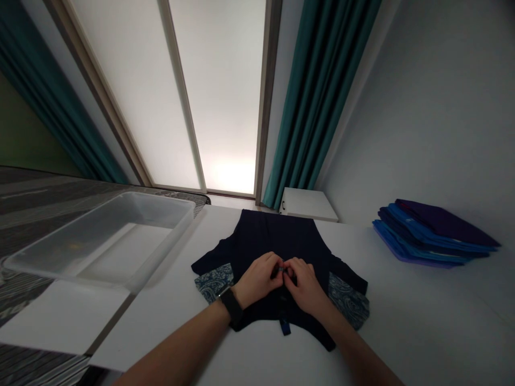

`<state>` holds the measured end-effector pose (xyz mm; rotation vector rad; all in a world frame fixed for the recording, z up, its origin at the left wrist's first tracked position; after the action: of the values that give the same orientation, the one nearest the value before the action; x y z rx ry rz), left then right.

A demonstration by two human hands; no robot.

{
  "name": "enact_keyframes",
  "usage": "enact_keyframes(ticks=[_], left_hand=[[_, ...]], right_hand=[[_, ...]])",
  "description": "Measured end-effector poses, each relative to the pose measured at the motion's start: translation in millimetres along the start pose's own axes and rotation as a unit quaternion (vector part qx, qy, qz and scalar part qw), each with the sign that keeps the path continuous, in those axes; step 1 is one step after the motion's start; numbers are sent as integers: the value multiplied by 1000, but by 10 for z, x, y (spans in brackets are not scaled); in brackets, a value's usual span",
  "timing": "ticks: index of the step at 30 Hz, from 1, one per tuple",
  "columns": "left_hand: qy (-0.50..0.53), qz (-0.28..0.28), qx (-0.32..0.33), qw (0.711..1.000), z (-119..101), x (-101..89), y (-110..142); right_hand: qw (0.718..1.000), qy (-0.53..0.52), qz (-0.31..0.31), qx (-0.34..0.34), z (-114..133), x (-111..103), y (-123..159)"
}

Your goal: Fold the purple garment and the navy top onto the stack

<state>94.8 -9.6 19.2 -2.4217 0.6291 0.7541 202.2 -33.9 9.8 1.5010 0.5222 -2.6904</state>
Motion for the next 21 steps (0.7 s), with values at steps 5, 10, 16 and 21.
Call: enact_keyframes(ticks=[5,10,16,21], left_hand=[[87,25,-31,995,45,-22,-26],[130,55,-37,989,15,-46,-22],[67,18,31,997,-106,-62,26],[35,10,9,999,-20,-20,18]], right_hand=[[1000,6,7,-2,-9,1,-2],[997,-69,9,38,-73,14,-19],[977,-181,26,105,-169,52,-26],[985,-139,40,96,-160,64,-22]])
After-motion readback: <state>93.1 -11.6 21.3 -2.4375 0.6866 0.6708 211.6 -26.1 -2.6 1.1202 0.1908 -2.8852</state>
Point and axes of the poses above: each hand's wrist, its own y-axis away from the middle knuckle, its own x-axis out of the palm, z = x × y, the point moved 8 cm from there along -y, towards the middle knuckle, and after that the axes turned 5 degrees about y, right-handed, at the moved point
